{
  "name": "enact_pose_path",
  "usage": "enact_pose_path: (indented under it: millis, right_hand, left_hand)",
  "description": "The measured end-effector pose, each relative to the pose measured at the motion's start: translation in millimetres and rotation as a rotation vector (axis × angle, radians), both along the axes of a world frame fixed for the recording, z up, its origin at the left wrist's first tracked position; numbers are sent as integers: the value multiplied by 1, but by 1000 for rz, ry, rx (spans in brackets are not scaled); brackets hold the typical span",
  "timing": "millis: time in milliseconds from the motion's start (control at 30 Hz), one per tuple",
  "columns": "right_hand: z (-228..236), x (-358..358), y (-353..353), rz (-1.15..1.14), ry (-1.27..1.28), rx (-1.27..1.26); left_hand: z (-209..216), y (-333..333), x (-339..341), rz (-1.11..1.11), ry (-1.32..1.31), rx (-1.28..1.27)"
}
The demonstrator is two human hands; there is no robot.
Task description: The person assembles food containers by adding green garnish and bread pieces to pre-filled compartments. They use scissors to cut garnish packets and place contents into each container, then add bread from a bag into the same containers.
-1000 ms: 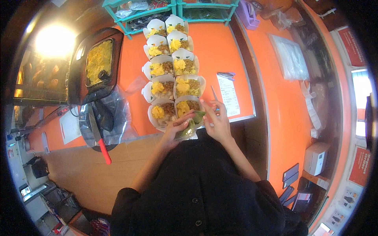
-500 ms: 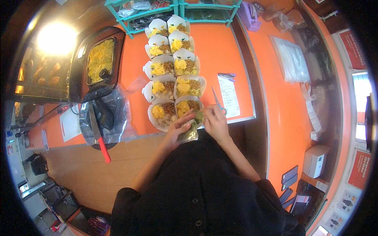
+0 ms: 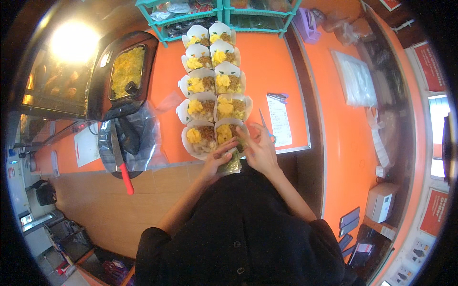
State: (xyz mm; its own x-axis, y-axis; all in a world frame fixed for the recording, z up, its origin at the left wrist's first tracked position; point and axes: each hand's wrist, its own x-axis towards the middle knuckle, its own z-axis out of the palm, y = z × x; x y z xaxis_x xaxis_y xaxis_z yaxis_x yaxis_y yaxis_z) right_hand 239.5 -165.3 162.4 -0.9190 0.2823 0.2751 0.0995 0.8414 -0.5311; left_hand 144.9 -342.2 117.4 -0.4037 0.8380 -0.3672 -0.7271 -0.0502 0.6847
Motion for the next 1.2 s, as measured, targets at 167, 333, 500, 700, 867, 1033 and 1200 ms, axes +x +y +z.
enact_pose_path:
  millis: [167, 333, 500, 700, 867, 1033, 1200]
  right_hand:
    - [-13, 1, 0, -25, 46, -12]
    - [-23, -7, 10, -37, 91, 16]
    - [-7, -9, 10, 33, 48, -107]
    - [-4, -13, 19, 105, 14, 5]
    - [-11, -13, 21, 75, 64, 62]
    - [-4, -17, 19, 86, 91, 37]
    - [-1, -22, 32, 129, 53, -84]
  left_hand:
    - [-3, 2, 1, 11, -19, 41]
    - [0, 1, 4, 42, 9, 109]
    - [3, 0, 5, 53, -55, 44]
    - [0, 2, 5, 99, -124, 156]
    - [5, -3, 7, 98, -5, 110]
    - [7, -5, 7, 56, 40, 48]
    - [-1, -2, 5, 91, -41, 95]
